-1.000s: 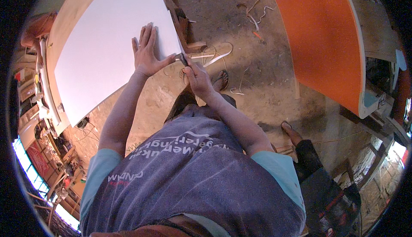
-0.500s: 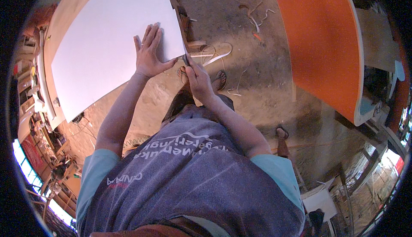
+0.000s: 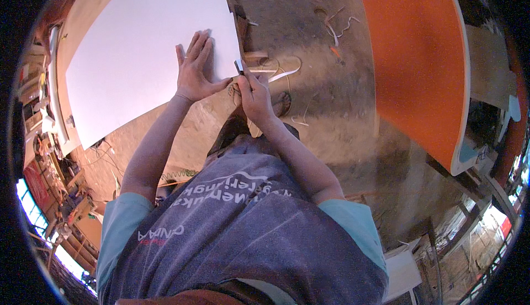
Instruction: The person trims the excess edges of a white laminate sheet applied to a wooden board using a handheld cutter.
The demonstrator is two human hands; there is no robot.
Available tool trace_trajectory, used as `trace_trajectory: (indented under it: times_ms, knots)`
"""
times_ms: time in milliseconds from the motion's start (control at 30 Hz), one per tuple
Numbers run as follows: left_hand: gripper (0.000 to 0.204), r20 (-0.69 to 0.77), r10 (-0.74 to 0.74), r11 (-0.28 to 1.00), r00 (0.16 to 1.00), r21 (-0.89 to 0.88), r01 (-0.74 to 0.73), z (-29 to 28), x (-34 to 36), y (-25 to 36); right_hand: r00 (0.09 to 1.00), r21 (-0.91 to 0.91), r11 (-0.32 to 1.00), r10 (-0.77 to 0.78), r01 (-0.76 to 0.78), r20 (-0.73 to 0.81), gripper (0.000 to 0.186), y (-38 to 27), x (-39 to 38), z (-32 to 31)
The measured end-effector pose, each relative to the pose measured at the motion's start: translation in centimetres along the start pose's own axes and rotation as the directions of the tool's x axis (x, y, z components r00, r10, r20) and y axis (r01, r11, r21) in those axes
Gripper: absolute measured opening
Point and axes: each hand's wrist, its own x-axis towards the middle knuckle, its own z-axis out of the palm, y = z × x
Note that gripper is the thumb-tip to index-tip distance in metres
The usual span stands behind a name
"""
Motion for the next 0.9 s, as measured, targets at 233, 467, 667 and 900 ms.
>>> trace_trajectory:
  times_ms: [233,467,667,900]
  knots:
    - [0.116,-0.054,0.017,0.999,0.998,-0.034,-0.019,-0.1,-0.1,-0.1,1.0,-0.027,1.0,-0.003,0.004,0.019,0.047,-1.1,1.7,0.0]
    - [0.117,-0.048,0.003,1.0,0.999,-0.024,-0.004,0.0,-0.1,-0.1,1.0,-0.083,0.996,-0.028,0.028,0.003,0.044,-0.7,2.4,0.4]
    - [0.117,-0.018,-0.013,1.0,1.0,-0.017,0.012,-0.2,-0.1,-0.1,0.998,-0.148,0.987,0.058,-0.057,0.005,0.043,-1.9,3.3,0.7]
    - [0.117,-0.017,-0.022,0.999,1.0,-0.029,0.021,-0.3,-0.3,-0.1,1.0,-0.105,0.994,0.006,-0.007,-0.016,0.038,-1.7,5.0,1.5]
